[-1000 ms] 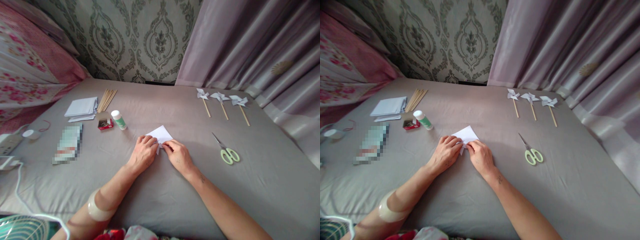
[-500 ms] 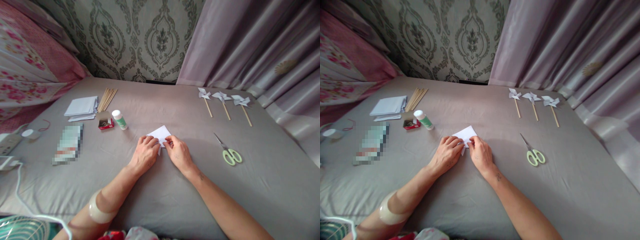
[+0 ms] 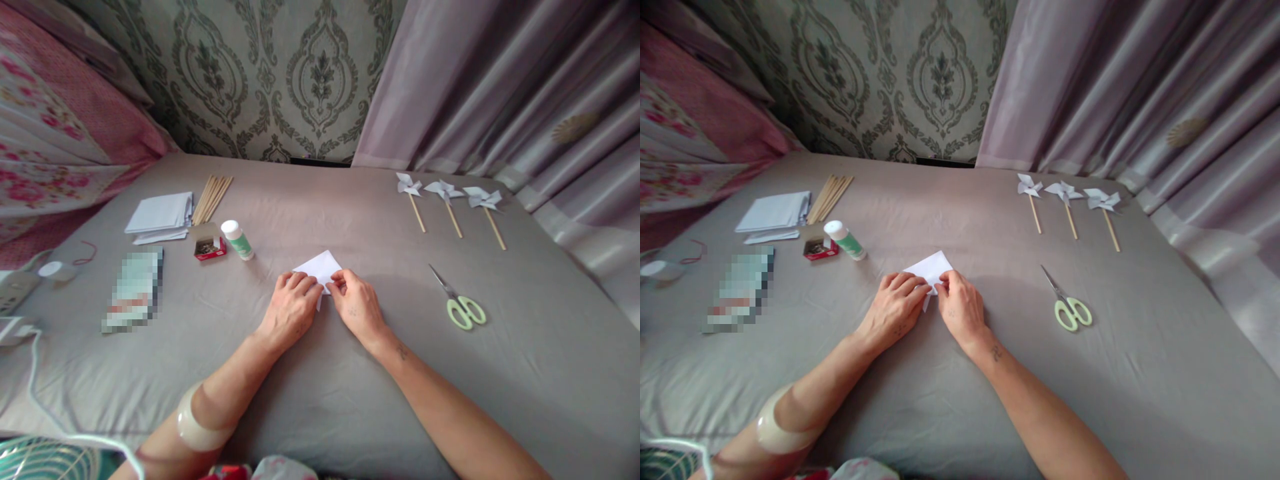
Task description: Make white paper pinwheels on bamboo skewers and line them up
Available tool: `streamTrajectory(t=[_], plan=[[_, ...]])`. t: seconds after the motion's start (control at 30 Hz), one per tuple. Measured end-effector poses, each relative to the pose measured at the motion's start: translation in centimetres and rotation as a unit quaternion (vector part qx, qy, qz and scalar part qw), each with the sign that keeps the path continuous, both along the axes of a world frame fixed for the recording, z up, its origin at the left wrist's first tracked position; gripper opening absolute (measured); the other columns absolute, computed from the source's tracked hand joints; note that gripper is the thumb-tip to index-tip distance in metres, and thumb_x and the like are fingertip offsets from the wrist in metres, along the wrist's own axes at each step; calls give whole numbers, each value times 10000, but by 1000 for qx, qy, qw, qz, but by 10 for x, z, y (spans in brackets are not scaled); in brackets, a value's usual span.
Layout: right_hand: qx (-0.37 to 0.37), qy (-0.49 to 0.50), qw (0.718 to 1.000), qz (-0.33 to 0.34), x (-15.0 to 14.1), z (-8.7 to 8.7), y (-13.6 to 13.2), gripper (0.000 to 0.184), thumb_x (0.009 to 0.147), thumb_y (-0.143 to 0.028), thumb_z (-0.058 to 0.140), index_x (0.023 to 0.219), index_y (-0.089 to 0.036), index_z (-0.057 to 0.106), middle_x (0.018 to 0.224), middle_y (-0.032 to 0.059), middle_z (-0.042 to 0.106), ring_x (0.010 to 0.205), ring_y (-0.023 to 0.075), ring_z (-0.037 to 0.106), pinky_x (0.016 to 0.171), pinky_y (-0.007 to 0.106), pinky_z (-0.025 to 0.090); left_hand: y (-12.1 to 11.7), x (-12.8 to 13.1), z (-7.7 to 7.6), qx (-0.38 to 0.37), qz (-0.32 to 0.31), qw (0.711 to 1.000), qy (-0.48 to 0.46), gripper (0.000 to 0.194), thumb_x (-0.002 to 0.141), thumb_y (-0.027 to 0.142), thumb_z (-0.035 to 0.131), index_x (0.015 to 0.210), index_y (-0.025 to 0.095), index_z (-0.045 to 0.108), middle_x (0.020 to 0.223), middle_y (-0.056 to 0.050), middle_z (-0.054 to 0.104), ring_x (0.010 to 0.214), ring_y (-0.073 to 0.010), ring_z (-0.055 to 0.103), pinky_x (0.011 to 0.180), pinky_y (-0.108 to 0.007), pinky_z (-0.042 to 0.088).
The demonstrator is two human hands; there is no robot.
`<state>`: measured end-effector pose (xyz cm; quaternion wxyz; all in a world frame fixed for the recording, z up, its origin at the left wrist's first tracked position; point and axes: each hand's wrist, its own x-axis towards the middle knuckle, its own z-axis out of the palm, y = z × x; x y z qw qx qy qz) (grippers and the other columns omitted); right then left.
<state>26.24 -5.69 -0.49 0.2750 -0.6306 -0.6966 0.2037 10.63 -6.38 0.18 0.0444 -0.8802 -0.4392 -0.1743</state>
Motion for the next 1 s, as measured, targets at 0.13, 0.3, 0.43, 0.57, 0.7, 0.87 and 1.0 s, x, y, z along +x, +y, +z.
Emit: streamTrajectory(t=[0.13, 0.3, 0.43, 0.57, 0.7, 0.87, 1.0], plan=[[-5, -1, 1000, -6, -1, -1, 1, 110, 840, -202, 602, 940, -158, 616, 852, 79, 717, 750, 203, 667, 692, 291, 470, 0, -1, -1, -5, -4, 1000, 1, 203, 876, 160, 494, 1009, 193, 644, 1018, -66, 669, 967, -229, 547, 850, -390, 385], [13, -9, 1000, -9, -1, -3, 1, 86, 848, -217, 576, 917, -182, 612, 840, 73, 716, 738, 192, 666, 676, 281, 468, 0, -2, -2, -8, -6, 1000, -2, 233, 865, 155, 502, 1042, 201, 646, 1042, -72, 667, 985, -237, 542, 853, -400, 384], [13, -13, 1000, -9, -1, -4, 1, 83, 850, -219, 574, 914, -181, 611, 842, 75, 715, 742, 194, 665, 676, 284, 469, 0, -2, -3, -13, -5, 1000, -2, 241, 861, 149, 501, 1041, 206, 651, 1051, -71, 666, 988, -240, 544, 858, -405, 385], [21, -16, 1000, -6, -1, -4, 1, 85, 861, -225, 558, 913, -184, 612, 833, 73, 713, 742, 191, 666, 671, 279, 466, 0, -2, -3, -17, -5, 1000, -9, 246, 864, 150, 495, 1040, 208, 656, 1046, -78, 662, 993, -240, 539, 862, -411, 386], [14, -16, 1000, -5, -2, -3, 2, 87, 869, -220, 544, 914, -183, 609, 840, 75, 711, 753, 192, 665, 677, 284, 464, 0, -1, -2, -16, -5, 1000, -7, 239, 864, 155, 498, 1029, 213, 661, 1052, -75, 661, 987, -240, 537, 861, -410, 384], [15, -21, 1000, 1, -2, -3, 2, 75, 861, -206, 560, 911, -181, 610, 860, 74, 709, 758, 190, 658, 688, 283, 460, 0, -1, -2, -21, -2, 1000, -8, 234, 865, 151, 501, 1020, 212, 665, 1046, -72, 662, 984, -239, 539, 861, -408, 386], [17, -22, 1000, 3, -2, -4, 2, 79, 865, -205, 549, 910, -182, 609, 861, 74, 705, 771, 191, 657, 690, 284, 460, 0, -1, -3, -24, -4, 1000, -14, 251, 866, 151, 495, 1037, 217, 667, 1045, -81, 657, 988, -237, 540, 861, -415, 393]])
